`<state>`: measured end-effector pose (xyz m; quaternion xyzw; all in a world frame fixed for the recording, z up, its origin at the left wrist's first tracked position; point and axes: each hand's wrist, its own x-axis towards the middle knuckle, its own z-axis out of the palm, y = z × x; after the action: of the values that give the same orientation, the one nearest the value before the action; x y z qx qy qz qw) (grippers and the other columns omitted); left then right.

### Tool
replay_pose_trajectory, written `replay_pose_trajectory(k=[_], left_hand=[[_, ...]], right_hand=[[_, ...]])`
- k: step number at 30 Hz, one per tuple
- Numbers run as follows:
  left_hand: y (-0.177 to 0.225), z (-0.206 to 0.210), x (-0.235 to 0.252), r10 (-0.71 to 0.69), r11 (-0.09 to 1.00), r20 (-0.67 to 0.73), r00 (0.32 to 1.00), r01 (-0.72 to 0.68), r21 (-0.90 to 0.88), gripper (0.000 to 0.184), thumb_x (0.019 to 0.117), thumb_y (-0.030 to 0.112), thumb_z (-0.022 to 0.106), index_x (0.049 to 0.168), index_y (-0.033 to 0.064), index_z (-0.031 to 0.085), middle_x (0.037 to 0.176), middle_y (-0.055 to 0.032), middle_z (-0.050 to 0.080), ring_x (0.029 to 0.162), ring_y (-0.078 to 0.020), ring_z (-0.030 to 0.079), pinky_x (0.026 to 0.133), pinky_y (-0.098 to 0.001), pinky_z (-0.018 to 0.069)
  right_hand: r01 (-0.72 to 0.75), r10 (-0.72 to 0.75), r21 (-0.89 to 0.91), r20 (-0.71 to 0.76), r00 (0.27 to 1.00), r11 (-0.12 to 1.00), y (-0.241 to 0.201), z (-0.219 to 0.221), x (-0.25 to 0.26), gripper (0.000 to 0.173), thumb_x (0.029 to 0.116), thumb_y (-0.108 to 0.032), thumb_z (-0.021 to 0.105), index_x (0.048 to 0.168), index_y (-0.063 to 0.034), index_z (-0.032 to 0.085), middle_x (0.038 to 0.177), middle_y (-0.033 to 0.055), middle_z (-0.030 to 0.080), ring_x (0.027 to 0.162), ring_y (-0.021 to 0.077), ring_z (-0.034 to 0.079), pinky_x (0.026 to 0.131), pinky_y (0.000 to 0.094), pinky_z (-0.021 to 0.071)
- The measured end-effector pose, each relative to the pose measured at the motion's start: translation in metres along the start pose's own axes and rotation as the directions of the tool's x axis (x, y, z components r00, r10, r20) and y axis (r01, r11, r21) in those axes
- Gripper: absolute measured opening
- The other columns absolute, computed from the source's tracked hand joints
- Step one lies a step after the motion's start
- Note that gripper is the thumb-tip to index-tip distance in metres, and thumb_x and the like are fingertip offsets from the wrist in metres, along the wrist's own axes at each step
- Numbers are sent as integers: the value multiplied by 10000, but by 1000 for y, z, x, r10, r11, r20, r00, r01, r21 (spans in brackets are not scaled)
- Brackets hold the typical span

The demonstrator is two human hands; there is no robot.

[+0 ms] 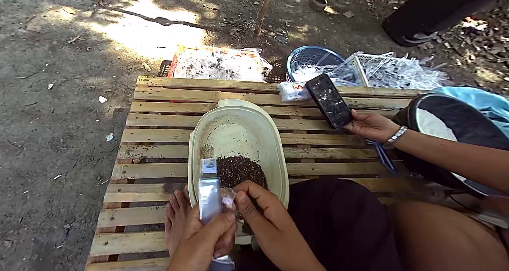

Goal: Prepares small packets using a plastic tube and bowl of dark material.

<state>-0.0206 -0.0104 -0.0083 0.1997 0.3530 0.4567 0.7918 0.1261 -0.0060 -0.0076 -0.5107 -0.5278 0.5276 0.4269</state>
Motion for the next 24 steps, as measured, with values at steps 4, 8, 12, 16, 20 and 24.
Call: replay_pose_trajectory(k=[4,8,12,16,20,24], left_hand=[[-2,10,11,173,984,-352,920,-146,101,132,1032,-12,394,1097,66,478,650,28,596,464,1,505,436,-135,421],[-13,-2,8,240,913,-308,921,-106,395,74,965,23,526,1029,52,551,674,91,589,490,30,469,457,-146,400],[-19,-10,-1,333,712,-71,940,-202,673,82,942,94,649,871,60,672,699,119,650,633,53,609,599,-176,530],[-10,-4,-11,263,643,217,940,-338,688,248,981,100,623,774,-33,651,649,22,631,625,57,581,625,-140,497],[-4,-10,-17,254,553,294,922,-387,737,306,922,208,689,769,-54,657,672,-69,636,659,-20,599,637,-192,480],[-5,-13,-12,270,565,305,913,-407,717,292,910,241,701,796,-26,675,715,-54,660,707,-39,620,673,-226,494]], right_hand=[[134,-134,-72,8,991,988,-3,9,-8,311,1022,-231,603,892,41,679,780,35,571,716,-9,529,641,122,428],[89,-116,-177,-153,981,980,-3,10,-5,316,992,-302,638,1018,-7,748,830,0,599,704,-49,515,612,93,415],[91,-114,-107,-228,967,990,-5,7,13,208,1006,-206,619,975,-51,755,826,-30,665,700,-25,588,632,128,488],[103,-138,-110,-383,914,989,-26,-7,43,181,1039,-141,559,944,-116,711,759,-87,660,570,-46,513,508,109,406],[96,-141,-122,-436,889,988,-45,-26,71,193,1073,-160,514,983,-115,678,716,-88,609,473,-50,415,427,89,330],[96,-148,-143,-411,899,985,-52,-16,91,192,1074,-157,512,974,-89,661,698,-67,601,462,-36,386,417,104,286]])
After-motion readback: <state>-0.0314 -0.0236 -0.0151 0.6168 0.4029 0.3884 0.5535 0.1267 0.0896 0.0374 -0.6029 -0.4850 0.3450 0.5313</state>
